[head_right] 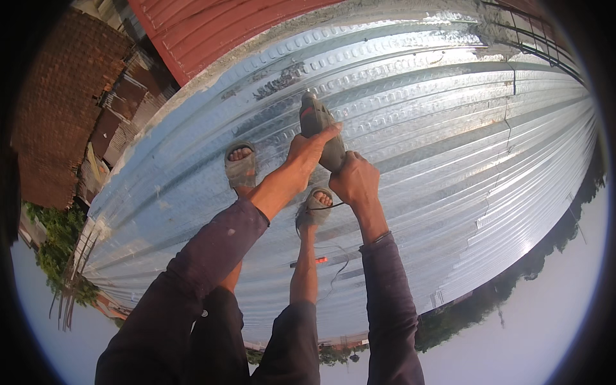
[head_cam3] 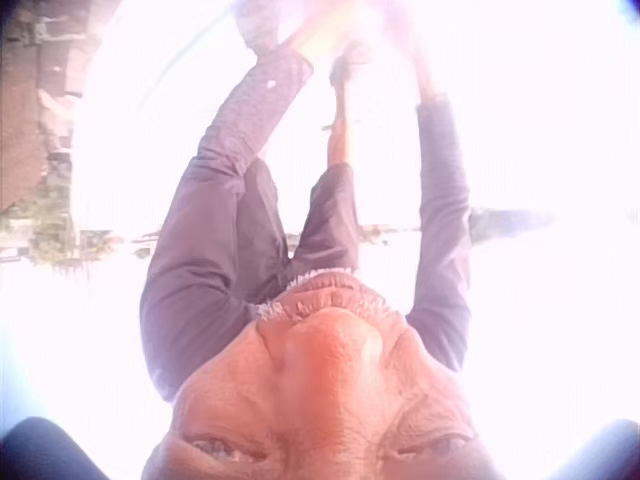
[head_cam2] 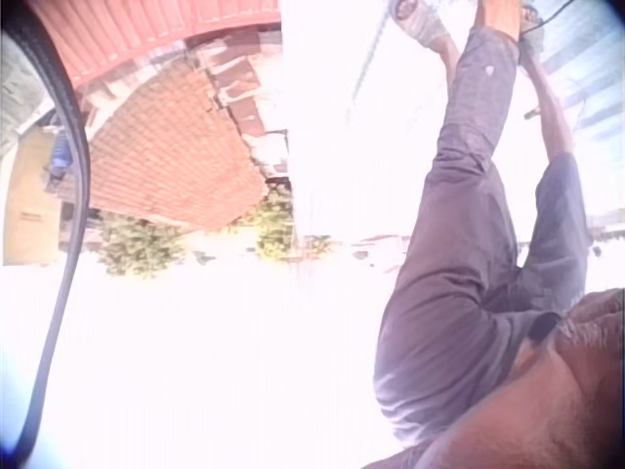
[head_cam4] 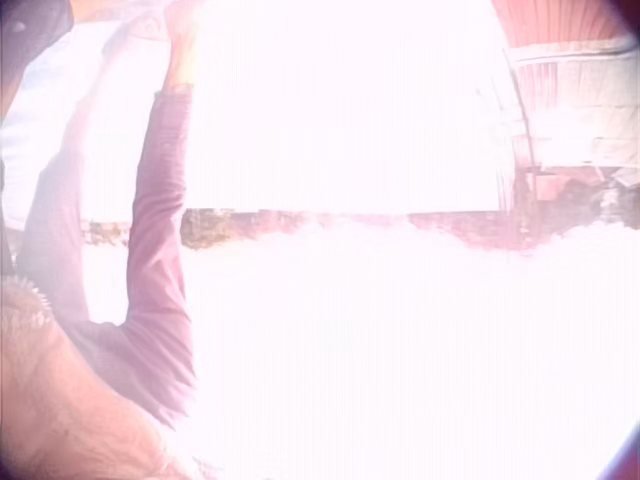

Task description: The person uses a power drill to fasten metal roofing sheets to a roof structure. They repeatedly drill holes and secure the sheets with screws, moving along the roof surface to complete the installation.

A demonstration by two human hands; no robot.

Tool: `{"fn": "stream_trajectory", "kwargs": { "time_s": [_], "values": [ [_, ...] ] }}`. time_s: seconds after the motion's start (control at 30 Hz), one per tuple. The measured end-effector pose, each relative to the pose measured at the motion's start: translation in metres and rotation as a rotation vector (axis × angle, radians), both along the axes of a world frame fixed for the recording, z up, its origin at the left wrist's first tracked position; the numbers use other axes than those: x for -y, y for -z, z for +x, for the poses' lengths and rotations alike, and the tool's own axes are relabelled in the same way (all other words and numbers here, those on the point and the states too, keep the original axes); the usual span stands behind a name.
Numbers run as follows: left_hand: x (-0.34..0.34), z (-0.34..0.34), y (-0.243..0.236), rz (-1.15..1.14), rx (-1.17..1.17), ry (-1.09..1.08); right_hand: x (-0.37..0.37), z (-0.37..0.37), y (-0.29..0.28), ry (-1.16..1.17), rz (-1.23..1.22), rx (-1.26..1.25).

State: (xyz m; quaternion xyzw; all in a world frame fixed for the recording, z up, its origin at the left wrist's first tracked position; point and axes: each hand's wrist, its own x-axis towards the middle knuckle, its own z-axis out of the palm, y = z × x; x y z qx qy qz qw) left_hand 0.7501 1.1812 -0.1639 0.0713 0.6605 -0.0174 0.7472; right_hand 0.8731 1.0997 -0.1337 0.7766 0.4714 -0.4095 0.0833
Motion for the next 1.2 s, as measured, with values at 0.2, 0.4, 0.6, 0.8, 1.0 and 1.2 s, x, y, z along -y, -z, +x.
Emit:
{"fn": "stream_trajectory", "kwargs": {
  "time_s": [0.2,0.4,0.6,0.8,1.0,1.2],
  "values": [
    [-0.008,0.017,-0.009,-0.001,-0.139,-0.122,-0.030,0.010,-0.007,-0.119,-0.076,0.067],
    [-0.010,0.027,-0.012,-0.009,-0.225,-0.275,-0.054,0.020,-0.012,-0.247,-0.165,0.063],
    [-0.014,0.027,0.004,-0.049,-0.228,-0.357,-0.075,0.022,-0.015,-0.345,-0.155,0.043],
    [-0.015,0.025,-0.004,-0.126,-0.189,-0.411,-0.076,0.024,-0.012,-0.447,-0.087,0.062],
    [-0.015,0.028,-0.004,-0.120,-0.158,-0.457,-0.088,0.030,-0.016,-0.517,-0.105,0.058],
    [-0.016,0.028,-0.005,-0.144,-0.149,-0.487,-0.094,0.031,-0.015,-0.541,-0.112,0.049]
  ]
}}
